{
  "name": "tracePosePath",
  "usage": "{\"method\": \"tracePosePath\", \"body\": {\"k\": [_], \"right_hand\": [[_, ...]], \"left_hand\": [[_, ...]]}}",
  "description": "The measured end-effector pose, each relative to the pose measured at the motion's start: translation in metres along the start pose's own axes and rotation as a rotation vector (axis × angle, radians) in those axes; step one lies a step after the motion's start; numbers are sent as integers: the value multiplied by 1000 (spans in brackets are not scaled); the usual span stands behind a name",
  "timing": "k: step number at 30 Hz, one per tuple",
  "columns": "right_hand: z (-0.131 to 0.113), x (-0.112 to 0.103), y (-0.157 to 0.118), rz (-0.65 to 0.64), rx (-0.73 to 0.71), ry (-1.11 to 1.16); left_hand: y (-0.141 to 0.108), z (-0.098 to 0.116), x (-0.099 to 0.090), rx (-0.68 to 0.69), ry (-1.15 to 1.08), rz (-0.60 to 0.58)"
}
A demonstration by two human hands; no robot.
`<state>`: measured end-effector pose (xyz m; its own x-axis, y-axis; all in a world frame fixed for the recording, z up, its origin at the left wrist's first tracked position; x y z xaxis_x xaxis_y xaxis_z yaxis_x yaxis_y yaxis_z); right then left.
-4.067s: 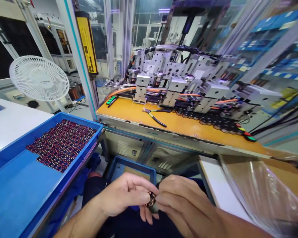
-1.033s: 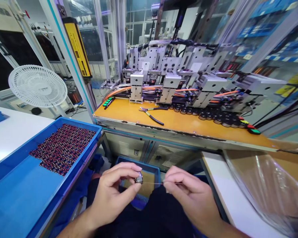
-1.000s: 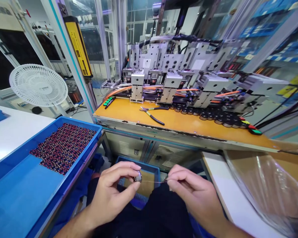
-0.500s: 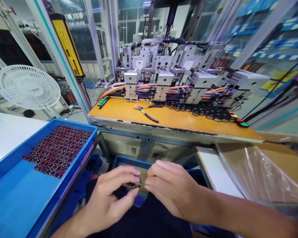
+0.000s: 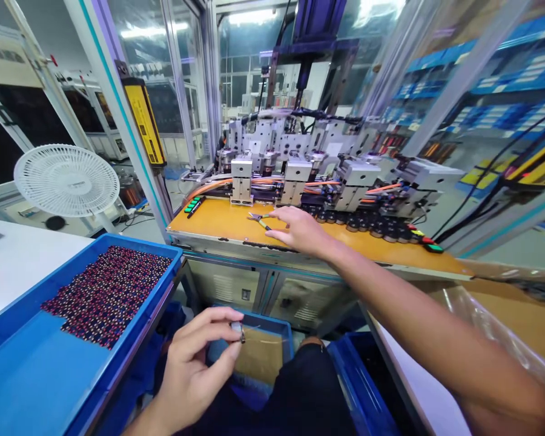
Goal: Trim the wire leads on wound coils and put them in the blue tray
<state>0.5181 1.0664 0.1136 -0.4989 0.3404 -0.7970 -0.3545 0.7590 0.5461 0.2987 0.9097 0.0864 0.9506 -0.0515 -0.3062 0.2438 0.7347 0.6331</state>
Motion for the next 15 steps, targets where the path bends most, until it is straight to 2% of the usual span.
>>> {"method": "tracePosePath", "body": {"k": [3,8,12,15], "right_hand": [[18,23,19,-35,-2,-104],[28,48,17,-114,15,-196],[34,47,-1,-216,20,-196],[26,36,-28,-271,8,-193]], "left_hand": [[1,1,-9,-35,1,82],[-4,0,-23,-82,6,166],[-6,-2,-26,-103,-4,201],[-6,-3,-24,-102,-17,203]]}}
Point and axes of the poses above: each hand's wrist, its own y-axis towards the middle knuckle, its own x-axis out of the palm, z = x × y, the point moved 7 cm from there along y, towards the middle knuckle, and after that the axes turned 2 degrees about x, right-handed, at the moved point
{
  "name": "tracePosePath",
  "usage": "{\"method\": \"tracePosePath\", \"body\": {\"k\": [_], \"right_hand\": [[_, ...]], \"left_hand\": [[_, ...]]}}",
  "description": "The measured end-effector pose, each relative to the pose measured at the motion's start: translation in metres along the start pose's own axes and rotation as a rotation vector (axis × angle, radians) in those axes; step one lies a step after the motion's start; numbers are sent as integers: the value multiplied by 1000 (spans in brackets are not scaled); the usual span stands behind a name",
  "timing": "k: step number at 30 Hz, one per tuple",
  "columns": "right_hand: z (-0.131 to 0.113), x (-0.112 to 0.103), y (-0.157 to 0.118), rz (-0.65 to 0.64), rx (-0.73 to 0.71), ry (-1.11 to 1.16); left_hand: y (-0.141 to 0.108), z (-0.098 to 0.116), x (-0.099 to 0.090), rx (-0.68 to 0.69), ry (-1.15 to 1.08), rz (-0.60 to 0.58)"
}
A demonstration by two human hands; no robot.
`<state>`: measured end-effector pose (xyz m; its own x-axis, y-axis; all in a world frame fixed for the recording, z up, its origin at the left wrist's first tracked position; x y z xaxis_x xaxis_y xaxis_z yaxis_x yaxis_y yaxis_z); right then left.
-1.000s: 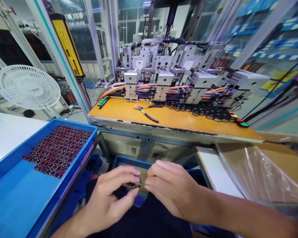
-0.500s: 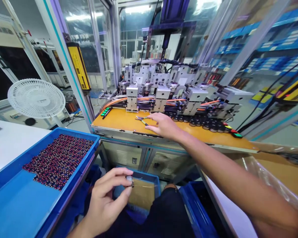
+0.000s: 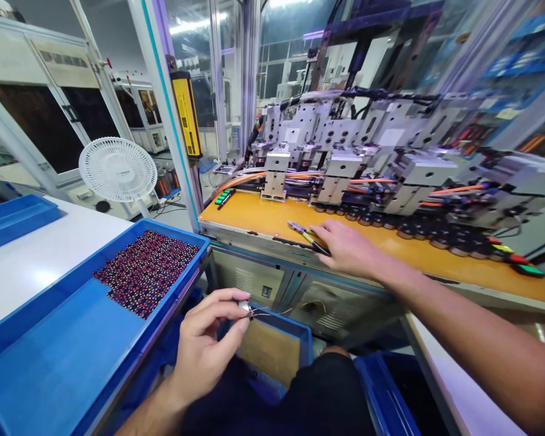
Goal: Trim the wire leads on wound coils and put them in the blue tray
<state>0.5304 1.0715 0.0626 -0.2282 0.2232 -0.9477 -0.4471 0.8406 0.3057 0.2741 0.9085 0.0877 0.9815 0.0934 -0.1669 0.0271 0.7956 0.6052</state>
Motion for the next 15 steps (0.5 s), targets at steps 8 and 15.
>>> {"method": "tracePosePath", "body": {"k": [8,15], "right_hand": [[-86,29,-136,12,22,609],[-141,49,-179,-49,72,1151]], "left_hand": [[-2,-8,10,-47,-19,-46],[-1,-6,19,-33,-11,-90]]}}
Point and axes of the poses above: each hand's wrist, its own y-axis towards the middle knuckle, its own x-axis out of the palm, z = x × y, the point moved 7 cm from there along y, towards the middle knuckle, and after that the axes turned 2 degrees about x, right-handed, at the moved point
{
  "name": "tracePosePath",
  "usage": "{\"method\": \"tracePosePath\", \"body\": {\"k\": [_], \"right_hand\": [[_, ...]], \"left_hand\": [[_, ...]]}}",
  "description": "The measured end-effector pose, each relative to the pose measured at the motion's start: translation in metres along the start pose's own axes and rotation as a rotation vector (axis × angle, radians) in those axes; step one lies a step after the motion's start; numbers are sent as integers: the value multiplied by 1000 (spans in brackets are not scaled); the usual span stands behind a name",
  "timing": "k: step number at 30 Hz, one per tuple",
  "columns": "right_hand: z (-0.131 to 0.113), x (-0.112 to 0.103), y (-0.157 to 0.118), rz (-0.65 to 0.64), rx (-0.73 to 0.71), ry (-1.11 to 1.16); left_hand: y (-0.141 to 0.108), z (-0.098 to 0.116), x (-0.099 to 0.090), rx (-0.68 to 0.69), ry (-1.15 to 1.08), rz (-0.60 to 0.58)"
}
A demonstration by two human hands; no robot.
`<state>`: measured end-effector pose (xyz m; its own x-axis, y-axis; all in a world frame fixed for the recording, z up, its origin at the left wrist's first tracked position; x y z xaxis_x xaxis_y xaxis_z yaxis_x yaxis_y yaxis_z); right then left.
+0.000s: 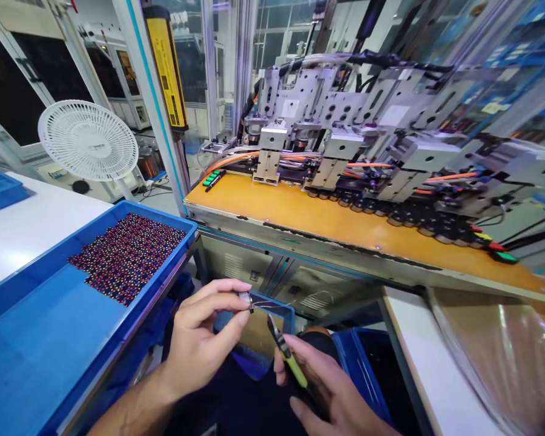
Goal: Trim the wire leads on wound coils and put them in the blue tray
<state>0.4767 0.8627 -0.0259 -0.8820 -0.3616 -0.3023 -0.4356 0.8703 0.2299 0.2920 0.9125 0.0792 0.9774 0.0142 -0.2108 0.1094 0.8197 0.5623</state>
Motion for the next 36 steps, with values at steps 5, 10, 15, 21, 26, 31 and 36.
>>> {"method": "tracePosePath", "body": {"k": [5,10,15,21,26,31,36], "right_hand": [[-10,-4,5,-15,34,-27],[-15,-3,12,26,-7,74],[-25,-2,19,57,-95,170],[-32,-5,22,79,-131,136],[-37,-5,28,79,-121,93],[-22,-4,29,88,74,144],[-6,-8,14,46,226,280]], "left_hand": [[-2,2,2,8,1,-25],[-4,0,2,8,1,-45],[-5,-2,2,0,-4,-53],[-4,-1,5,5,2,-58],[-4,-2,6,2,7,-62],[-3,-4,7,2,10,-67],[-5,-2,6,154,78,-139]]}}
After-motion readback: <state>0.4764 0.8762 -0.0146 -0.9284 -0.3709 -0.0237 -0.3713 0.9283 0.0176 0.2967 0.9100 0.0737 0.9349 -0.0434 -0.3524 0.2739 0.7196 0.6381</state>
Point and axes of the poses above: each hand's wrist, its own y-axis towards the middle knuckle, its own x-axis out of the palm, z = x × y, the point moved 7 cm from there along y, towards the middle knuckle, and after that the axes turned 2 degrees about x, right-handed, at the moved point
